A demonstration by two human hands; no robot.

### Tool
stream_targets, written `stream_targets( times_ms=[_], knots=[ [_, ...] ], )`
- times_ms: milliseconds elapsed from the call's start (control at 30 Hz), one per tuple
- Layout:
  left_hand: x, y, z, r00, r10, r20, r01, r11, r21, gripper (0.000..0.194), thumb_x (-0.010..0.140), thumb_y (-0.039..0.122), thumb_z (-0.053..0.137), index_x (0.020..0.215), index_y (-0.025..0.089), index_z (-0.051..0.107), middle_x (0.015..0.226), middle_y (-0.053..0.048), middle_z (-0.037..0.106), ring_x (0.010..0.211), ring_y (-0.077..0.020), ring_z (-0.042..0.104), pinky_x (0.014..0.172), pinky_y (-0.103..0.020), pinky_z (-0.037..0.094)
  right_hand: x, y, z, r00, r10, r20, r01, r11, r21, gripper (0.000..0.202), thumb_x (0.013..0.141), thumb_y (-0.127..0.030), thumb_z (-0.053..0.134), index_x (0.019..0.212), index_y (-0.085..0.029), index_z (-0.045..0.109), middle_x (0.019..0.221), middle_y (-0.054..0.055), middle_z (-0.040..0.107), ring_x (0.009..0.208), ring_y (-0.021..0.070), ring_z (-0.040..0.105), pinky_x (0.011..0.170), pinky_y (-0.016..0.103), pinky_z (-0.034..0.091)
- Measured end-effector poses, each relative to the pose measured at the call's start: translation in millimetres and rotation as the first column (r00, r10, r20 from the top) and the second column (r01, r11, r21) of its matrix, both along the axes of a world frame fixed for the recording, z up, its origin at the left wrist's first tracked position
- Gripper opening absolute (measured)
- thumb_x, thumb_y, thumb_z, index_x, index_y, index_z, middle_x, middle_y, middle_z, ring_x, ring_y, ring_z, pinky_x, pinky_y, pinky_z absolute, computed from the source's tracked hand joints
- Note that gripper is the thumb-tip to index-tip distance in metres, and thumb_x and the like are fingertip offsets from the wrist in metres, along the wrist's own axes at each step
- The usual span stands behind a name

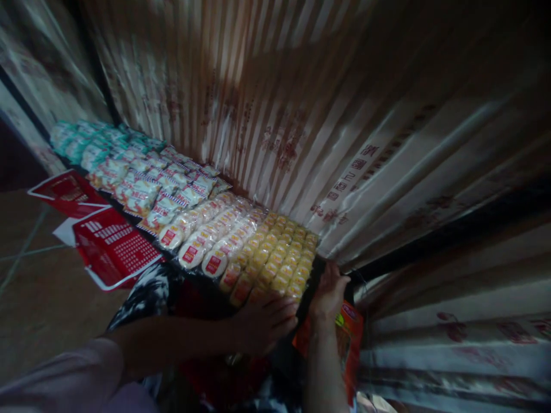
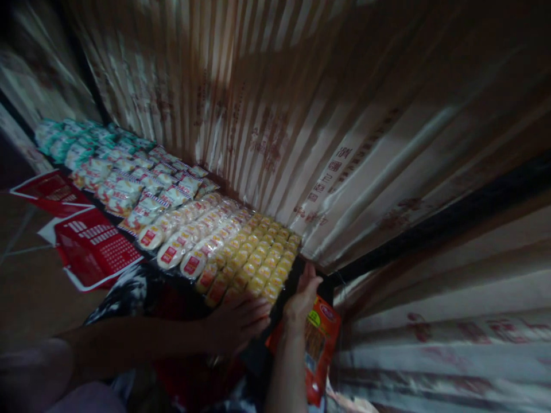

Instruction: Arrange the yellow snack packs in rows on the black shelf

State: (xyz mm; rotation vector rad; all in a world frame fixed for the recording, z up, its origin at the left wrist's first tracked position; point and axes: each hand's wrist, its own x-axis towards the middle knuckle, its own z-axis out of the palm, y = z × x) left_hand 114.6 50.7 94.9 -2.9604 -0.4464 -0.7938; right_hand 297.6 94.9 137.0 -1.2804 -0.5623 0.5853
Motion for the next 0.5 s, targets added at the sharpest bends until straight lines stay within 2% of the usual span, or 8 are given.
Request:
stream_targets(
  times_ms=[100,167,300,400,500],
  knots=[
    [0,3,-0.3,0.999,-0.041,0.008,0.041,0.999,0.012,0.047,0.093,0.024,0.039,0.136,0.005,0.042,0.149,-0.016,0.035,0.143,-0.0269,0.018,0.118,-0.045,0.014,-23,-26,7.5,0.999,-0.035,0.029,0.035,0.999,0.008,0.075,0.090,-0.062,0.021,0.140,-0.009,0.037,0.149,0.014,0.036,0.139,0.0187,0.032,0.117,0.040,0.018],
    [-2,5,0.3,0.996,-0.091,0.001,0.091,0.995,0.034,0.042,0.094,0.022,0.037,0.131,0.004,0.047,0.148,-0.017,0.037,0.141,-0.0270,0.024,0.117,-0.046,0.014,-40,-46,9.1,0.995,-0.061,0.078,0.061,0.998,0.008,0.073,0.091,-0.060,0.021,0.140,-0.009,0.037,0.149,0.015,0.037,0.138,0.0190,0.034,0.117,0.040,0.021],
    [-15,-4,-1.9,0.989,-0.143,-0.033,0.144,0.989,0.038,0.035,0.097,0.021,0.033,0.119,0.009,0.057,0.145,-0.013,0.042,0.138,-0.0260,0.031,0.115,-0.045,0.016,-82,-93,2.3,0.961,-0.143,0.239,0.138,0.990,0.039,0.062,0.094,-0.052,0.024,0.134,-0.011,0.045,0.142,0.016,0.045,0.133,0.0213,0.042,0.113,0.044,0.028],
    [-41,-27,-15.7,0.981,-0.189,-0.032,0.188,0.981,-0.043,0.034,0.097,0.025,0.036,0.119,0.011,0.059,0.143,-0.010,0.047,0.139,-0.0240,0.030,0.113,-0.041,0.022,-120,-137,-14.4,0.930,-0.190,0.313,0.175,0.982,0.078,0.050,0.094,-0.044,0.029,0.127,-0.013,0.050,0.132,0.015,0.054,0.124,0.0231,0.051,0.102,0.045,0.041],
    [-73,-50,-42.3,0.959,-0.268,-0.095,0.241,0.943,-0.228,0.027,0.094,0.027,0.044,0.110,0.016,0.064,0.129,-0.007,0.059,0.130,-0.0198,0.043,0.104,-0.034,0.037,-158,-176,-38.6,0.939,-0.026,0.344,0.072,0.990,-0.122,0.043,0.092,-0.044,0.033,0.116,-0.016,0.057,0.116,0.014,0.062,0.111,0.0240,0.059,0.094,0.042,0.046]
  ],
)
